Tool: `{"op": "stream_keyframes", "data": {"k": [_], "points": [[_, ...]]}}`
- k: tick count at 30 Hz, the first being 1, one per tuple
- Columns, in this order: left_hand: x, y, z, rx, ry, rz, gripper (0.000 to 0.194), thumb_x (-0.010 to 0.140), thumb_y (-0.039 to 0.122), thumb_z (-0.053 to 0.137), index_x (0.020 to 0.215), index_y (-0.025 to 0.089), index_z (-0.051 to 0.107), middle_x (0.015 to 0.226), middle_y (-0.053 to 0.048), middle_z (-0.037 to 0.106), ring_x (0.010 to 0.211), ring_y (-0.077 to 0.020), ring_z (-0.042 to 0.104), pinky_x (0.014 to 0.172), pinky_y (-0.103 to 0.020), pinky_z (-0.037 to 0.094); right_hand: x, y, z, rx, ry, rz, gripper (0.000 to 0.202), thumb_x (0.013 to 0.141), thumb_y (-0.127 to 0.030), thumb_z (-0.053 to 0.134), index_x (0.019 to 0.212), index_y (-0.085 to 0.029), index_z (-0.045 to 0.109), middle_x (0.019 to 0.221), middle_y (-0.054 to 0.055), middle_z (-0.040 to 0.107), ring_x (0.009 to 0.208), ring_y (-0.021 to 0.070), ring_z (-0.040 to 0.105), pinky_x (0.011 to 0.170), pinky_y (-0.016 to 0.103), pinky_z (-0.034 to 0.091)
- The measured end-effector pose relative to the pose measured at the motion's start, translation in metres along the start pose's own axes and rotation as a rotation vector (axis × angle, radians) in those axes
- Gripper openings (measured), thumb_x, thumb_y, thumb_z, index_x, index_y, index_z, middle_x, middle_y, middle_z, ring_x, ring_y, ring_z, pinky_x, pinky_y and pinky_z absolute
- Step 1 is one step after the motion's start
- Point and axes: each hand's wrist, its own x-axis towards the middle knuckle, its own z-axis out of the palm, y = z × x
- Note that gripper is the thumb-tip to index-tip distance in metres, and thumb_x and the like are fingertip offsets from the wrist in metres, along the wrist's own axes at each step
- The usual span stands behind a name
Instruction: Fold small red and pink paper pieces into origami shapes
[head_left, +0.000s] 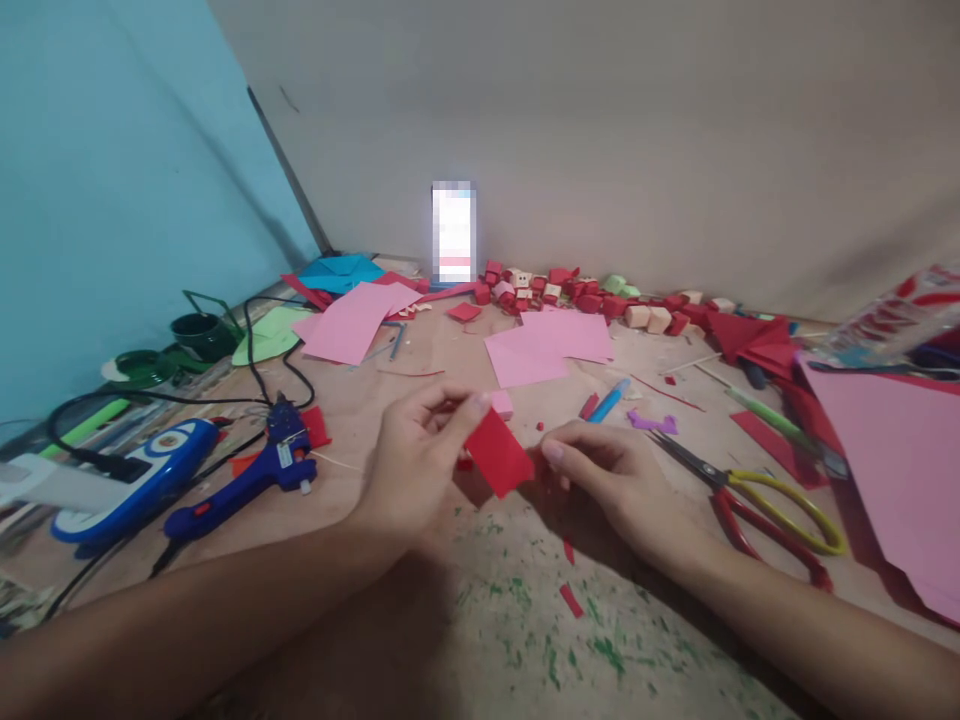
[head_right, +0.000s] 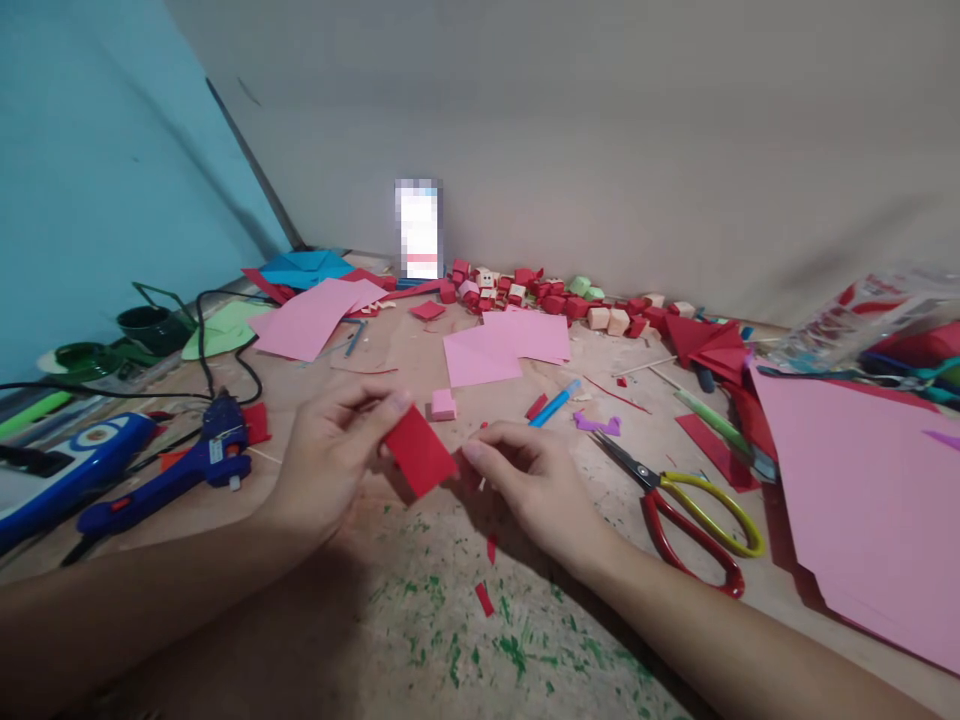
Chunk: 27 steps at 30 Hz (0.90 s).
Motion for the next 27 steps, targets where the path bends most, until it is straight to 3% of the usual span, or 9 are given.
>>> {"op": "stream_keyframes", "data": {"k": [3, 6, 10, 14, 18, 22, 27], "points": [[-0.0084, -0.0003, 0.0051, 0.012, -0.188, -0.112, 0.019, 0.087, 0.034, 0.073, 0.083, 0.016, 0.073, 0.068, 0.002, 0.067, 0.052, -0.0084, 0.057, 0.046, -0.016, 0.043, 0.0001, 0.0013, 0.0011, -0.005, -0.041, -0.039, 0.012, 0.087, -0.031, 0.075, 0.088, -0.020, 0.079, 0.082, 0.003, 0.076, 0.071, 0.0138, 0.065, 0.068, 0.025, 0.050], [-0.0094, 0.0012, 0.0058, -0.006, -0.271, -0.167, 0.020, 0.085, 0.035, 0.075, 0.088, 0.015, 0.074, 0.071, 0.000, 0.069, 0.050, -0.0085, 0.058, 0.045, -0.017, 0.045, -0.0026, 0.0020, 0.0027, -0.113, -0.063, -0.043, 0.012, 0.088, -0.028, 0.073, 0.086, -0.019, 0.080, 0.083, 0.004, 0.078, 0.072, 0.0149, 0.066, 0.067, 0.026, 0.049], [-0.0056, 0.0047, 0.0024, -0.027, -0.329, -0.233, 0.035, 0.081, 0.038, 0.079, 0.109, 0.017, 0.074, 0.077, -0.001, 0.071, 0.056, -0.0096, 0.062, 0.045, -0.016, 0.043, -0.0025, 0.0061, 0.0016, 0.026, 0.088, -0.006, 0.015, 0.086, -0.034, 0.077, 0.082, -0.019, 0.079, 0.081, 0.004, 0.076, 0.069, 0.0154, 0.064, 0.066, 0.028, 0.049], [-0.0032, 0.0036, 0.0018, 0.033, -0.463, -0.277, 0.024, 0.086, 0.036, 0.073, 0.087, 0.012, 0.074, 0.062, 0.000, 0.064, 0.054, -0.0082, 0.058, 0.049, -0.015, 0.044, 0.0011, 0.0100, -0.0014, 0.118, 0.166, 0.016, 0.019, 0.082, -0.038, 0.080, 0.084, -0.019, 0.078, 0.086, 0.007, 0.076, 0.074, 0.0182, 0.066, 0.069, 0.032, 0.052], [-0.0039, 0.0016, 0.0042, 0.074, -0.437, -0.249, 0.021, 0.085, 0.032, 0.072, 0.079, 0.011, 0.072, 0.058, 0.000, 0.064, 0.051, -0.0083, 0.057, 0.048, -0.016, 0.044, 0.0008, 0.0073, -0.0019, 0.029, 0.174, -0.028, 0.020, 0.084, -0.037, 0.079, 0.092, -0.020, 0.075, 0.084, 0.004, 0.075, 0.069, 0.0169, 0.066, 0.064, 0.030, 0.052], [-0.0066, 0.0000, 0.0056, 0.032, -0.406, -0.262, 0.021, 0.080, 0.031, 0.076, 0.078, 0.011, 0.069, 0.061, -0.003, 0.067, 0.052, -0.0115, 0.061, 0.051, -0.021, 0.049, -0.0001, 0.0045, -0.0003, -0.078, 0.212, -0.079, 0.018, 0.083, -0.033, 0.080, 0.088, -0.020, 0.068, 0.077, 0.000, 0.071, 0.064, 0.0137, 0.064, 0.058, 0.025, 0.048], [-0.0074, -0.0017, 0.0065, -0.058, -0.449, -0.285, 0.025, 0.076, 0.033, 0.081, 0.078, 0.012, 0.068, 0.066, -0.004, 0.070, 0.056, -0.0138, 0.065, 0.054, -0.024, 0.052, -0.0003, 0.0012, -0.0008, -0.029, 0.003, -0.051, 0.021, 0.091, -0.037, 0.072, 0.100, -0.019, 0.074, 0.089, 0.005, 0.075, 0.079, 0.0171, 0.070, 0.073, 0.030, 0.054]]}}
